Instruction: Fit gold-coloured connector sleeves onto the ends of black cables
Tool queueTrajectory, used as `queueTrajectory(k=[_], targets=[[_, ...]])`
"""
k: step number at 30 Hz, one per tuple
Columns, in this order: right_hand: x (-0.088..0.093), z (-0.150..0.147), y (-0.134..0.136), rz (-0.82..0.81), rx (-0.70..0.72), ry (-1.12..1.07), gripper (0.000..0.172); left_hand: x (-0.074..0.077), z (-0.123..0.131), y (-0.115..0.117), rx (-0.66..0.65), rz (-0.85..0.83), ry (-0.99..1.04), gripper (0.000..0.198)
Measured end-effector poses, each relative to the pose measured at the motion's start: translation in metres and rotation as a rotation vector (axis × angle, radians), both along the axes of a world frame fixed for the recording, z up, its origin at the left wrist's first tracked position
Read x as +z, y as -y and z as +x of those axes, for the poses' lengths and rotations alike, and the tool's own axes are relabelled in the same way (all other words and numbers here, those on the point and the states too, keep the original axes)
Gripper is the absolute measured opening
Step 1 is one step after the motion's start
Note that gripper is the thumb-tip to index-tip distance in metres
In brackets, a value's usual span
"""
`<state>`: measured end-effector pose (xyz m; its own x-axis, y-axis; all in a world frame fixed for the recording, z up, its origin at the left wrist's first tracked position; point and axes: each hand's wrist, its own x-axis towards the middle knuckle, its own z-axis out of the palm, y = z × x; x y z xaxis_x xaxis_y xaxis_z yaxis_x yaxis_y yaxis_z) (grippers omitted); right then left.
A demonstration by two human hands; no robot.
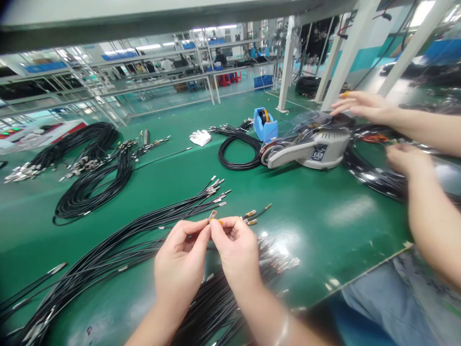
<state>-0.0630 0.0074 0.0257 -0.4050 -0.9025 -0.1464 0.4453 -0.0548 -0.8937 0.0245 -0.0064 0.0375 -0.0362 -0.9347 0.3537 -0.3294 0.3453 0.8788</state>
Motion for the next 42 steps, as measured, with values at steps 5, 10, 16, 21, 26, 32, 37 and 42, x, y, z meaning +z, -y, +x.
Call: queueTrajectory(k=[5, 10, 16, 21, 26, 32, 37, 42], targets=[[0.004, 0.0, -0.001, 0.019, -0.004, 0.004, 0.027, 0.002, -0.001, 0.0, 0.007, -0.014, 0.002, 0.007], [0.006, 0.0, 0.0, 0.033, 0.0, 0.011, 0.028, 0.003, -0.001, -0.001, 0.016, -0.018, -0.003, 0.008], [0.007, -0.001, -0.001, 0.041, 0.016, 0.007, 0.031, 0.003, -0.002, -0.002, 0.013, -0.032, 0.019, 0.007], [0.006, -0.001, 0.001, 0.053, 0.032, -0.001, 0.032, 0.002, -0.001, -0.001, 0.019, -0.121, 0.06, 0.008], [0.009, -0.001, 0.004, 0.036, 0.065, 0.013, 0.031, 0.001, 0.001, 0.0, 0.005, -0.143, 0.052, 0.009], [0.01, -0.006, -0.002, 0.021, 0.109, 0.032, 0.032, 0.004, -0.001, 0.0, 0.005, 0.072, -0.137, 0.009], [0.006, -0.009, -0.01, 0.04, 0.124, -0.05, 0.038, 0.007, 0.0, 0.002, 0.027, 0.199, -0.213, 0.018], [0.011, -0.009, -0.007, 0.021, 0.075, -0.131, 0.038, 0.01, -0.001, 0.002, 0.018, 0.207, -0.237, 0.018]])
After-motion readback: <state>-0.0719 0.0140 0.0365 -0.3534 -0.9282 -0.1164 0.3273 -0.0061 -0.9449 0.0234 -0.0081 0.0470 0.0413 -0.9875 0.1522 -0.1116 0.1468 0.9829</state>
